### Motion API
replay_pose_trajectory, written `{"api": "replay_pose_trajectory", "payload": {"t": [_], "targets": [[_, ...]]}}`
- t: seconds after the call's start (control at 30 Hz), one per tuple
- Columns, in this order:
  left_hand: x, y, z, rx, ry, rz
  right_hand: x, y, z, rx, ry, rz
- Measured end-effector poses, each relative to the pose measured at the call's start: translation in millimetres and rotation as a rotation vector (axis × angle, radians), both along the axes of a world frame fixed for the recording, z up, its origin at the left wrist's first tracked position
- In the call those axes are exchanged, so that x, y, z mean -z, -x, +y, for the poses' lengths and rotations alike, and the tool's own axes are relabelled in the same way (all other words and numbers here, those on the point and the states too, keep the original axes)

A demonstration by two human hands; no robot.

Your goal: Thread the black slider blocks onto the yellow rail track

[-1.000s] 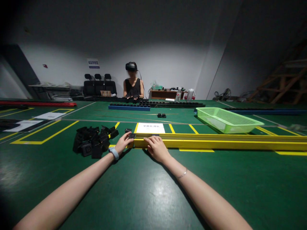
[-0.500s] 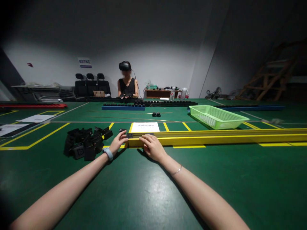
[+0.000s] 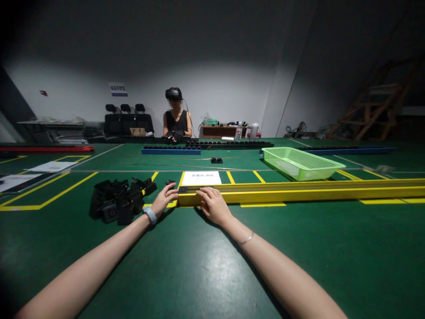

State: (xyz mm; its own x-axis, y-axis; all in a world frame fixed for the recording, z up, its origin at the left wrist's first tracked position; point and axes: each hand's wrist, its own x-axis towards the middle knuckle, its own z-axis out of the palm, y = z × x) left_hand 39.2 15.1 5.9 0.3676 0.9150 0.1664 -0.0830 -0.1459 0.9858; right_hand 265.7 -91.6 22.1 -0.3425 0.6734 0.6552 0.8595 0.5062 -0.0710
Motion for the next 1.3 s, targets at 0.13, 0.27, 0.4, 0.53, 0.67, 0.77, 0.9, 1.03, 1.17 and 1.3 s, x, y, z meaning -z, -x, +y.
{"api": "replay_pose_trajectory", "payload": {"t": [0.13,0.27,0.4,0.53,0.67,0.77,0.9,1.03,1.17,1.3], "targets": [[-0.6,0,-2,0.028,0.009,-0.001,-0.8,2,2,0.008,0.006,-0.003],[1.2,0,-2,0.046,0.006,0.004,-1.3,9,6,0.004,0.008,-0.001],[2.6,-1,-1,0.072,0.015,0.017,-2.0,13,9,-0.001,0.005,-0.001],[1.8,-1,-2,0.093,0.022,0.04,-2.1,13,9,0.007,0.005,0.007],[0.4,0,-3,0.095,0.004,0.063,-1.7,12,10,0.016,0.007,0.006],[-0.4,0,-3,0.097,-0.003,0.069,-1.4,11,9,0.019,0.005,0.008],[-2.3,-1,-5,0.116,-0.016,0.071,-1.1,9,8,0.02,0.006,0.0],[-4.1,-2,-7,0.151,-0.008,0.072,-0.5,6,6,0.026,0.01,-0.009],[-3.7,-3,-7,0.172,-0.017,0.078,-0.1,5,4,0.018,0.008,-0.018],[-2.5,-3,-7,0.185,-0.039,0.101,-1.5,6,3,0.01,0.013,-0.032]]}}
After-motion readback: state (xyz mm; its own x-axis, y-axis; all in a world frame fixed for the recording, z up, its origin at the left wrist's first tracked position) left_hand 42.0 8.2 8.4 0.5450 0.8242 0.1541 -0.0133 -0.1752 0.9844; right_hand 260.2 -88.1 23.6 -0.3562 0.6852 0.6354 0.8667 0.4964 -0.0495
